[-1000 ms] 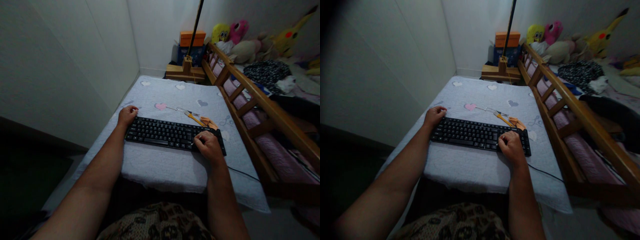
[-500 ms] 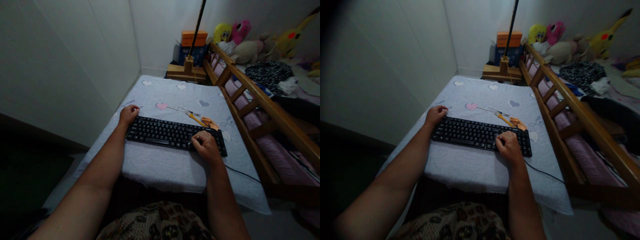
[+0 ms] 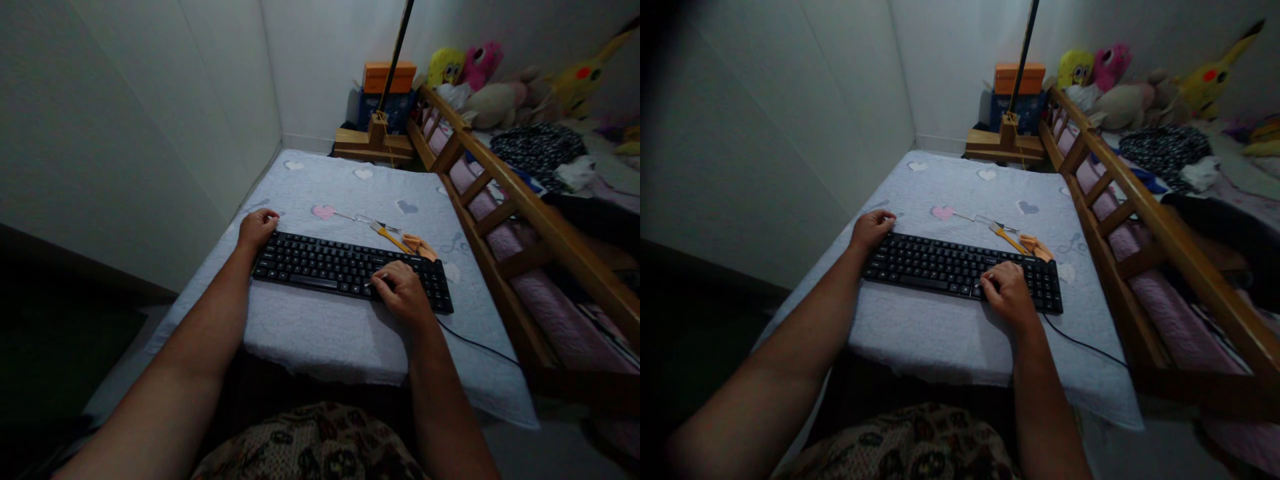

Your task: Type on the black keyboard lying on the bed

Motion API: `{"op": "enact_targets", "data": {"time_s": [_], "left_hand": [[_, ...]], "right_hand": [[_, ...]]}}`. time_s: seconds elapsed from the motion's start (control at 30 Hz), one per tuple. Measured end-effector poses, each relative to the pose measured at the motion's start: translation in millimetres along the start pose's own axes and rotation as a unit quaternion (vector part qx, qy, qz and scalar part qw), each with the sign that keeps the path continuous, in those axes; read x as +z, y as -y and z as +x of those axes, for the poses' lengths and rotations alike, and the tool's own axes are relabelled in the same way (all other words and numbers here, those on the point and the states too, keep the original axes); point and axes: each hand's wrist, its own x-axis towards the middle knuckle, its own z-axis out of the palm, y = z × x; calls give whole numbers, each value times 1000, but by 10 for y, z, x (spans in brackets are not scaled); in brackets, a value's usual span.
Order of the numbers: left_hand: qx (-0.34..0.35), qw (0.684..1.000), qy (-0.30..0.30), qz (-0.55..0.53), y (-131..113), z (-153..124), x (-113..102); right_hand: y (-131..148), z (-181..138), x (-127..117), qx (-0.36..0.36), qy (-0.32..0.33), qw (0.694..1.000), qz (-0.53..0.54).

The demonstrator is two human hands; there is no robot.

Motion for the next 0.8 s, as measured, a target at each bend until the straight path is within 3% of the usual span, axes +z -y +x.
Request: {"op": "enact_targets", "data": {"time_s": [0.8], "left_hand": [[1,1000,-1,-10,-32,-9,-10]], "right_hand": [[10,14,24,0,-4,1000,5]]}}
